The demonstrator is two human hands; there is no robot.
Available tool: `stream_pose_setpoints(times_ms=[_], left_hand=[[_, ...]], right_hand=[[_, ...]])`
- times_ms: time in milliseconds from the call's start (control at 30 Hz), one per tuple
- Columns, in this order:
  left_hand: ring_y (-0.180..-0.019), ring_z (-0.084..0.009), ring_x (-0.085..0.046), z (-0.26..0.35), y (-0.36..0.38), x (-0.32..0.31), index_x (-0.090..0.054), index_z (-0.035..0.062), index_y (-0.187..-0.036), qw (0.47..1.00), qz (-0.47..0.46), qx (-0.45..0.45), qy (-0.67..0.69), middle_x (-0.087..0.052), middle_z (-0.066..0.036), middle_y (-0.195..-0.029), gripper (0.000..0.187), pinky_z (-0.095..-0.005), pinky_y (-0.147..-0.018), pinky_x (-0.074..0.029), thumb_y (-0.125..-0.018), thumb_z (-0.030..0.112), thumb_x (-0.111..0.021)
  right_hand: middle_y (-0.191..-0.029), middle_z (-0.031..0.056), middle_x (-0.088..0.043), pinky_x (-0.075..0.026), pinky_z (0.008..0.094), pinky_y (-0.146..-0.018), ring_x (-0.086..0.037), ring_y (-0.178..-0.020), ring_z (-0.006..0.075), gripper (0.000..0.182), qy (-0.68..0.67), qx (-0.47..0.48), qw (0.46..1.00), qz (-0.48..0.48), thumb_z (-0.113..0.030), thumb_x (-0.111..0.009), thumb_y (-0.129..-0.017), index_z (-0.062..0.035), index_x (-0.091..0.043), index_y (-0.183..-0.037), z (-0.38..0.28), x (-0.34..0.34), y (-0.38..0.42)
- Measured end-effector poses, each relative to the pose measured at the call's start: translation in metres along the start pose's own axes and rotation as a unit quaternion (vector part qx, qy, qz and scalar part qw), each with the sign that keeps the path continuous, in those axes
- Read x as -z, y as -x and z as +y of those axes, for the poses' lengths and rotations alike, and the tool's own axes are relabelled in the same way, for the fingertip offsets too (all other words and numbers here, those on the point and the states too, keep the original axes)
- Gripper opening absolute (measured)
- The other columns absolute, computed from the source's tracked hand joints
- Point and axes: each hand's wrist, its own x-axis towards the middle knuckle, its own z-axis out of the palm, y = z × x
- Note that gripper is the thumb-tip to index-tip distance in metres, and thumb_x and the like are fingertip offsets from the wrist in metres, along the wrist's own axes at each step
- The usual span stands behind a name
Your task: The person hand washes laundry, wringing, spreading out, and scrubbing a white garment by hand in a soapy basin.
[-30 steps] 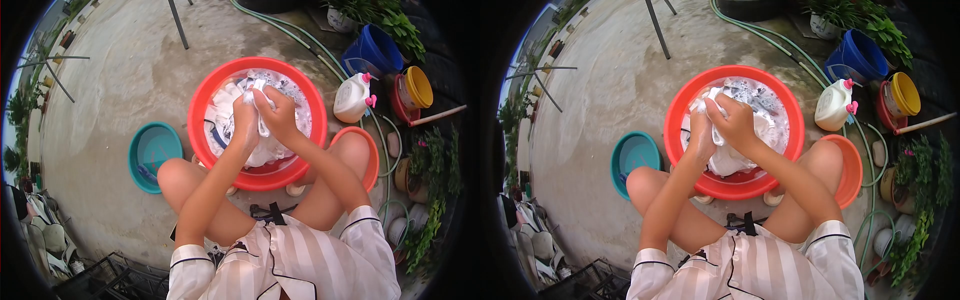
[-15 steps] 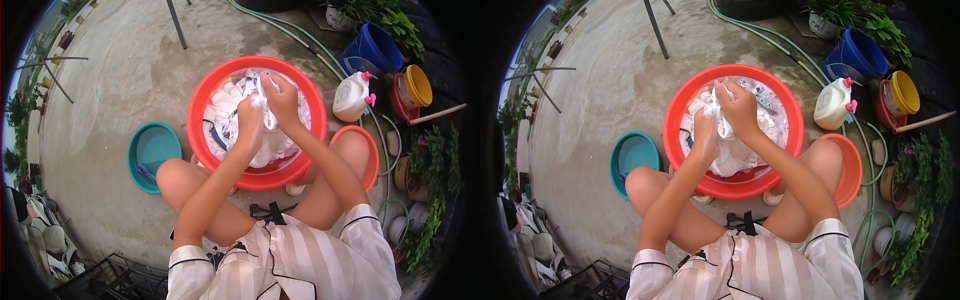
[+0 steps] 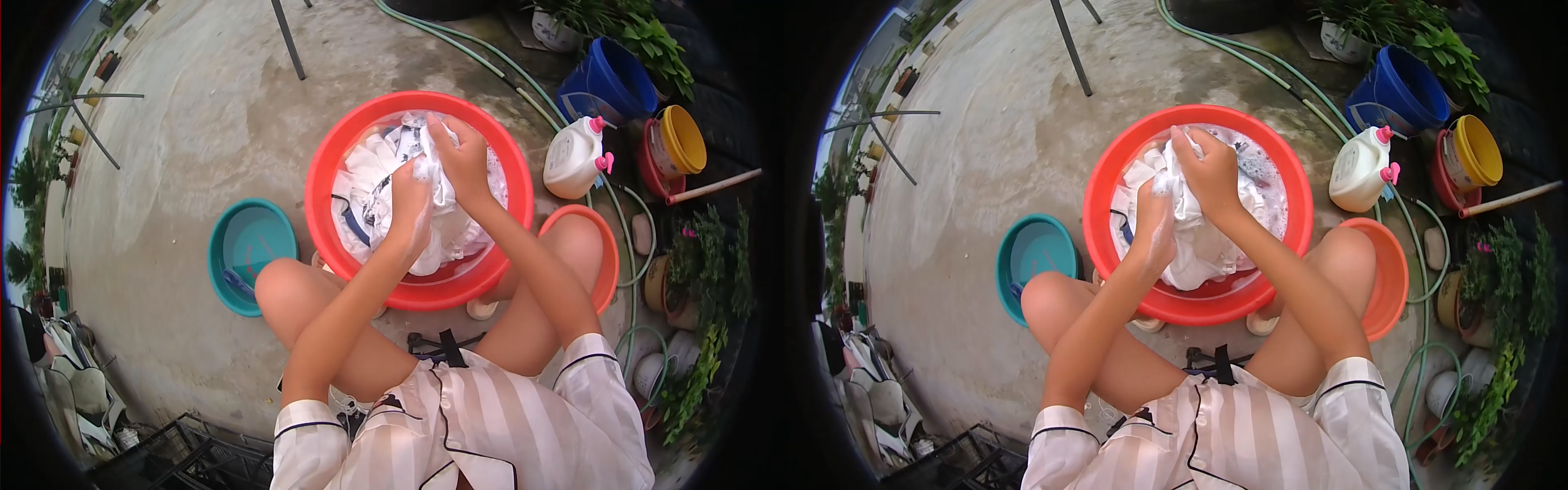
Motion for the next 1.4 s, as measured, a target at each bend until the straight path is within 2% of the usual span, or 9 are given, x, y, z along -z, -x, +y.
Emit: stream_pose_setpoints(times_ms=[100,333,567,633,767,933,1067,1167,1400], left_hand=[[-0.072,-0.0078,-0.051,0.011,-0.003,-0.003,-0.058,0.0017,-0.09,0.992,0.076,0.054,0.081,-0.055,-0.001,-0.08,0.017,-0.0247,-0.061,-0.041,-0.088,0.012,-0.044],[-0.069,-0.0084,-0.052,-0.009,-0.036,0.032,-0.056,0.0033,-0.088,0.99,0.032,0.036,0.131,-0.055,0.0,-0.079,0.017,-0.024,-0.058,-0.042,-0.088,0.016,-0.044],[-0.076,-0.0086,-0.054,0.0,0.0,-0.001,-0.055,0.0019,-0.097,0.997,0.033,0.033,0.057,-0.055,-0.001,-0.085,0.02,-0.0242,-0.065,-0.043,-0.089,0.017,-0.044],[-0.087,-0.0111,-0.055,-0.004,0.002,0.004,-0.051,0.0022,-0.108,1.0,0.002,0.029,0.009,-0.055,-0.003,-0.098,0.027,-0.0269,-0.076,-0.045,-0.09,0.021,-0.042],[-0.068,-0.0085,-0.053,-0.001,-0.016,0.01,-0.056,0.0039,-0.09,0.988,0.023,-0.007,0.153,-0.055,0.0,-0.077,0.014,-0.024,-0.058,-0.043,-0.087,0.012,-0.045],[-0.073,-0.0099,-0.054,0.0,-0.031,0.029,-0.056,0.0049,-0.094,0.985,0.024,0.047,0.162,-0.055,0.0,-0.082,0.016,-0.0249,-0.063,-0.044,-0.087,0.015,-0.045],[-0.081,-0.0118,-0.056,0.002,-0.017,0.015,-0.051,0.0057,-0.106,0.989,0.024,0.069,0.125,-0.056,-0.002,-0.093,0.023,-0.0264,-0.069,-0.046,-0.089,0.018,-0.042],[-0.088,-0.0135,-0.058,-0.001,-0.001,0.006,-0.049,0.0058,-0.112,0.995,0.007,0.059,0.074,-0.057,-0.004,-0.1,0.026,-0.0287,-0.074,-0.048,-0.09,0.018,-0.041],[-0.069,-0.0101,-0.055,-0.004,-0.035,0.03,-0.056,0.0033,-0.096,0.978,0.036,0.046,0.198,-0.056,-0.002,-0.08,0.019,-0.0248,-0.057,-0.044,-0.083,0.013,-0.045]], right_hand=[[-0.051,0.0136,-0.045,-0.034,0.0314,-0.045,-0.037,-0.044,0.0236,0.031,0.05,0.037,0.998,-0.018,-0.023,-0.057,-0.084,0.0011,-0.05,-0.066,-0.013,-0.001,0.016],[-0.051,0.0126,-0.046,-0.036,0.0337,-0.042,-0.047,-0.043,0.0273,0.029,0.105,0.278,0.943,-0.151,-0.019,-0.061,-0.079,-0.0038,-0.047,-0.058,-0.022,-0.007,0.048],[-0.05,0.0133,-0.043,-0.033,0.0323,-0.044,-0.033,-0.044,0.0272,0.032,-0.007,0.021,1.0,0.013,-0.021,-0.057,-0.084,-0.0007,-0.046,-0.061,0.001,-0.002,0.001],[-0.051,0.0131,-0.043,-0.033,0.0316,-0.044,-0.031,-0.045,0.0267,0.032,0.026,0.031,0.999,0.004,-0.021,-0.057,-0.084,-0.0008,-0.047,-0.062,-0.001,0.0,0.005],[-0.051,0.013,-0.045,-0.035,0.0327,-0.043,-0.041,-0.043,0.0279,0.03,0.065,0.14,0.986,-0.062,-0.019,-0.06,-0.081,-0.0018,-0.047,-0.06,-0.018,-0.003,0.033],[-0.049,0.0123,-0.045,-0.036,0.033,-0.043,-0.047,-0.043,0.0268,0.027,0.096,0.292,0.936,-0.171,-0.016,-0.062,-0.077,-0.0042,-0.048,-0.058,-0.027,-0.005,0.048],[-0.051,0.0124,-0.045,-0.035,0.0326,-0.043,-0.04,-0.042,0.0262,0.027,0.026,0.078,0.995,-0.049,-0.017,-0.059,-0.08,-0.0013,-0.049,-0.061,-0.019,-0.004,0.022],[-0.052,0.0133,-0.044,-0.034,0.033,-0.043,-0.037,-0.043,0.0261,0.027,-0.011,0.035,0.999,0.011,-0.018,-0.059,-0.081,-0.0011,-0.049,-0.063,-0.001,-0.002,0.001],[-0.052,0.0141,-0.046,-0.035,0.0335,-0.043,-0.045,-0.044,0.0295,0.029,0.087,0.233,0.962,-0.117,-0.019,-0.06,-0.08,-0.0025,-0.047,-0.06,-0.026,-0.003,0.045]])
